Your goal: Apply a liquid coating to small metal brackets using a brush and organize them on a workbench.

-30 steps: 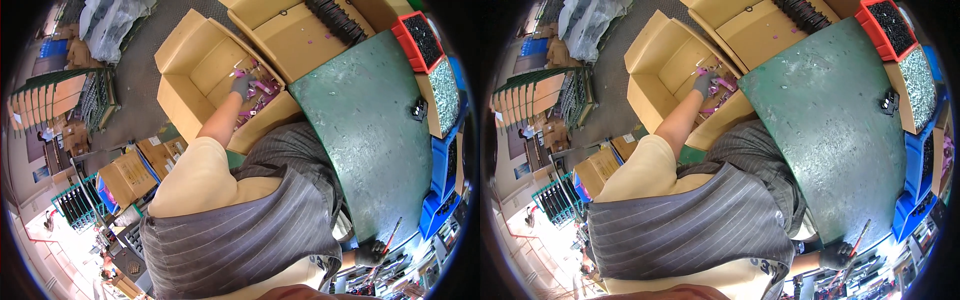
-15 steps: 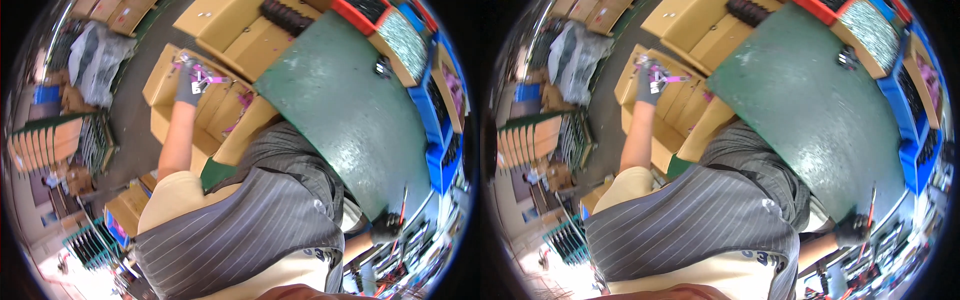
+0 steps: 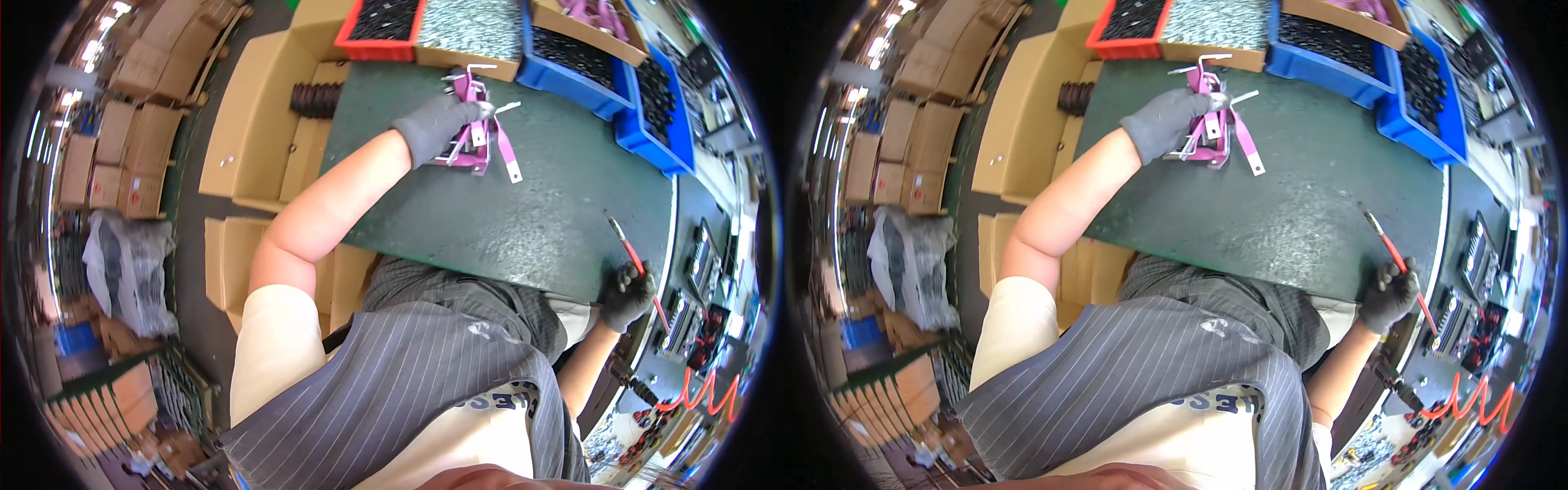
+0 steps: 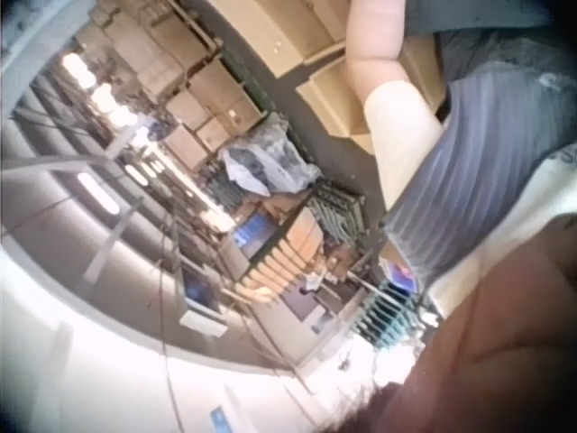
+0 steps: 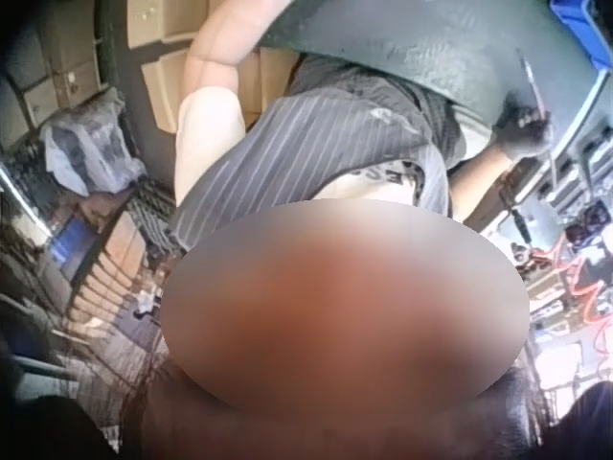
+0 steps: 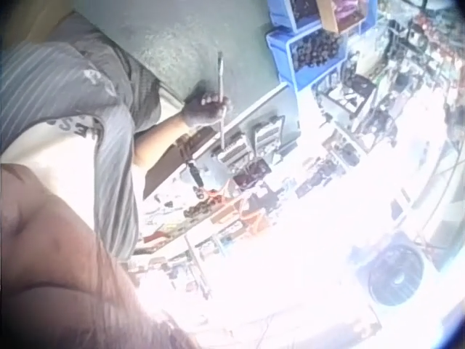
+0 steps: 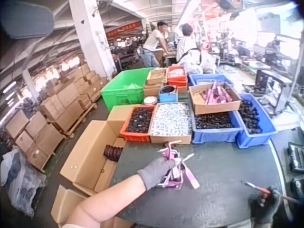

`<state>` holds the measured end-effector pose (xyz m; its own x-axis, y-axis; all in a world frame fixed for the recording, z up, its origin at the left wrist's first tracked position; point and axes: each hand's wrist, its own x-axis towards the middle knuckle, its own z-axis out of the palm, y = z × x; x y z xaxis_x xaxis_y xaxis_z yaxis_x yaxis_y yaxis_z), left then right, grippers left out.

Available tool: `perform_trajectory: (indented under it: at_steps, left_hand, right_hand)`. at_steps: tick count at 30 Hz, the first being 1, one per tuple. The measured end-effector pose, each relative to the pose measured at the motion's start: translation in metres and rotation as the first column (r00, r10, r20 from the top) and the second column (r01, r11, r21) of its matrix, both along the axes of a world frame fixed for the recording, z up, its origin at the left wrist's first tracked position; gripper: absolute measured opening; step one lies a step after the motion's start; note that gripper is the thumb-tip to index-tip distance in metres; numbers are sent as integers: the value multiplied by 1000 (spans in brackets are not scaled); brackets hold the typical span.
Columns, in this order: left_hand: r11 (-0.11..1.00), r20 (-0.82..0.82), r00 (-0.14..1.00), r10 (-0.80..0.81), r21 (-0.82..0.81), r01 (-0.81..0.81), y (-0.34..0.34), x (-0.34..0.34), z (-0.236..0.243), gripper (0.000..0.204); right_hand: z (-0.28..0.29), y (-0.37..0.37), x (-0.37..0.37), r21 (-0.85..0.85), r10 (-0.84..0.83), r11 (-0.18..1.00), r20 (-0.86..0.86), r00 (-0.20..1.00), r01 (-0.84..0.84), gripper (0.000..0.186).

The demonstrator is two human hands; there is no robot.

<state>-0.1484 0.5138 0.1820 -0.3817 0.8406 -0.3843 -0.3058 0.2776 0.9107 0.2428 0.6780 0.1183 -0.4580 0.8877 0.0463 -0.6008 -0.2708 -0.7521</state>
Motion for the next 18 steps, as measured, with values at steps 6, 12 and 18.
perform_trajectory:
  at_steps: [6, 12, 18]
  left_hand:
    - [964, -196, 980, 29, 266, 25, 7, 2, -4, 34]
    - [907, -189, 957, 220, 400, -130, -15, -6, 0, 31]
    - [955, -758, 639, 133, 270, 121, -29, -3, -25, 31]
  right_hand:
    - [31, 3, -48, 72, -58, 996, 182, 982, 45, 29]
    - [116, 23, -169, 294, 119, 933, 290, 950, -207, 28]
    - [167, 61, -323, 465, 155, 835, 314, 937, -294, 26]
